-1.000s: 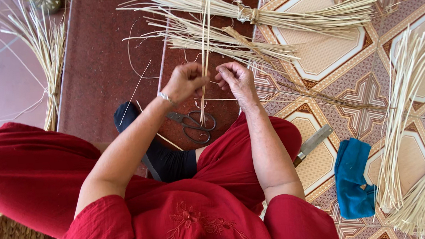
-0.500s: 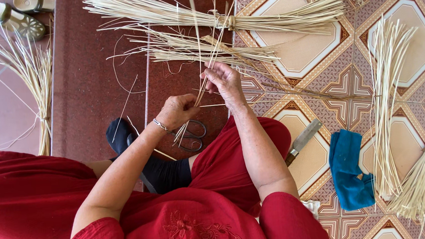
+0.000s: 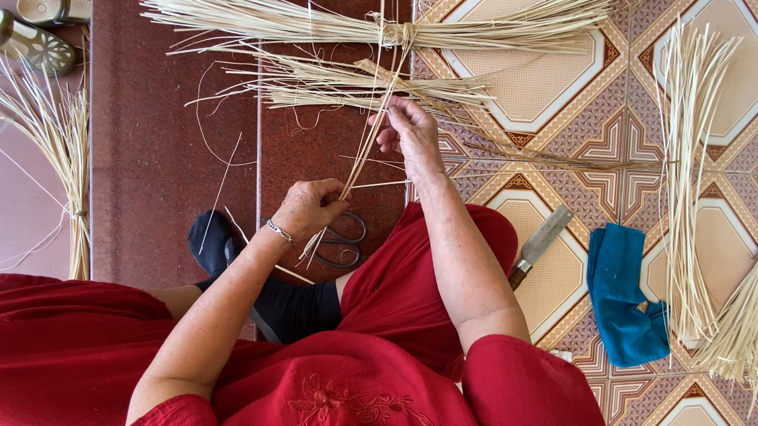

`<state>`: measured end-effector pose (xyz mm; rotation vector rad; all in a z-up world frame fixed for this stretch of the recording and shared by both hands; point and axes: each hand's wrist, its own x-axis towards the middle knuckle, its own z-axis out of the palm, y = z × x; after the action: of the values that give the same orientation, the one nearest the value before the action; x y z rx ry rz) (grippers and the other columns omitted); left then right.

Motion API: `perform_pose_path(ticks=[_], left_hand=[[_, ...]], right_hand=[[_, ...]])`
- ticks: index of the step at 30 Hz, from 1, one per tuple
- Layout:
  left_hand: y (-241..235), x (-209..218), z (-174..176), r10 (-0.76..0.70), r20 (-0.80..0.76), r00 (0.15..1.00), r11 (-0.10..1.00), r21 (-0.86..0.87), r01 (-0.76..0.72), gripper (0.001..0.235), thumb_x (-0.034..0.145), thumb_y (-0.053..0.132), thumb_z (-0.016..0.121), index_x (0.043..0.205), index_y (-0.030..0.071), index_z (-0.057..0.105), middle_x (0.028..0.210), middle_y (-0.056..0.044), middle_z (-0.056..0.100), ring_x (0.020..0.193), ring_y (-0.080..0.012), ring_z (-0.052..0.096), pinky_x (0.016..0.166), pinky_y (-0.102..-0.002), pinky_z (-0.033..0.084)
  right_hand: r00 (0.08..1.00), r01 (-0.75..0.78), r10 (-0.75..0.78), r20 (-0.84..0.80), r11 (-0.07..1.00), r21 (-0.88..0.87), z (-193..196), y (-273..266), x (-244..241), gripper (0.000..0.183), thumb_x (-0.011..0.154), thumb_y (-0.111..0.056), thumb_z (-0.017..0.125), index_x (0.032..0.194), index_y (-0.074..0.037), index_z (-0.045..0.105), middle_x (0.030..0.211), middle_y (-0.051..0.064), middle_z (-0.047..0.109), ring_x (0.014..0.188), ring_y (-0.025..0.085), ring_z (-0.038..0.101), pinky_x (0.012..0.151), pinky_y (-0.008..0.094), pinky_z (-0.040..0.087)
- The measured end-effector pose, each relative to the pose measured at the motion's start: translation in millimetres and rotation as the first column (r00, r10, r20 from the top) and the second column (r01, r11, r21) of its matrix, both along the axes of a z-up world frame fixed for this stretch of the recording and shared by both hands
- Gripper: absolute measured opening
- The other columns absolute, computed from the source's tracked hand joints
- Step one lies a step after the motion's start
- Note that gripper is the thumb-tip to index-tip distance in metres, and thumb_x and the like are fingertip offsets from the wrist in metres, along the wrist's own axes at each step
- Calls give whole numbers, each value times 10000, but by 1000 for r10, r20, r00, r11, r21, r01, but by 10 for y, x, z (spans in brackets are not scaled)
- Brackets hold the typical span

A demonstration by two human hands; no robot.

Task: The person sits on the floor and repeatedly gathers dried straw stalks, aligns them into bundles, and secures them with string. Scissors are used to trim excess string after each bundle is tied.

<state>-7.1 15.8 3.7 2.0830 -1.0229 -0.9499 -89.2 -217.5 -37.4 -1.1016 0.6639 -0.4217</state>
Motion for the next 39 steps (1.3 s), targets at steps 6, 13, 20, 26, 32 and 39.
perform_pose_path(ticks=[6,13,20,26,32,39], left_hand=[[16,-18,-11,0,-158,987,997,-80,-13,166,895,181,776,1040,100,759,764,-4,725,677,-74,647,645,-286,568],[70,-23,-94,144,-438,887,969,-117,-215,176,967,180,702,1069,41,739,780,-5,689,635,-50,607,570,-242,545],[123,5,-94,231,-414,880,955,-76,-287,197,1019,189,619,1091,38,723,792,-17,698,622,-42,624,557,-227,563],[98,-82,-136,214,-448,868,930,-178,-322,171,1005,134,638,1080,5,720,850,-5,715,631,-43,588,543,-219,494],[81,-51,-244,236,-438,868,909,-217,-356,147,1032,93,631,1106,-9,708,796,-24,670,618,-57,580,534,-203,469],[59,46,-226,279,-374,885,909,-192,-369,153,1072,76,613,1167,-11,695,844,-39,686,656,-66,573,574,-202,462]], right_hand=[[999,-10,9,31,999,40,-25,-11,3,117,990,-106,695,1088,-45,710,875,124,754,631,109,703,510,270,611],[999,35,-36,19,996,88,14,-31,-8,79,980,-130,687,1012,-60,670,839,131,756,616,131,720,506,294,630],[985,121,-121,122,993,9,86,-65,-73,91,1015,-151,650,1023,-62,636,861,148,754,635,148,734,514,294,634],[927,335,-318,198,941,-56,270,-256,-313,115,1014,-157,656,1050,-52,625,783,107,712,569,127,674,477,274,594],[813,554,-542,213,833,7,570,-832,-982,266,1024,-136,598,1280,-68,622,788,39,671,610,76,603,500,244,546],[632,745,-748,205,512,-427,664,-2022,-2569,163,974,-102,694,1129,-96,746,871,12,759,556,90,577,402,261,406]])
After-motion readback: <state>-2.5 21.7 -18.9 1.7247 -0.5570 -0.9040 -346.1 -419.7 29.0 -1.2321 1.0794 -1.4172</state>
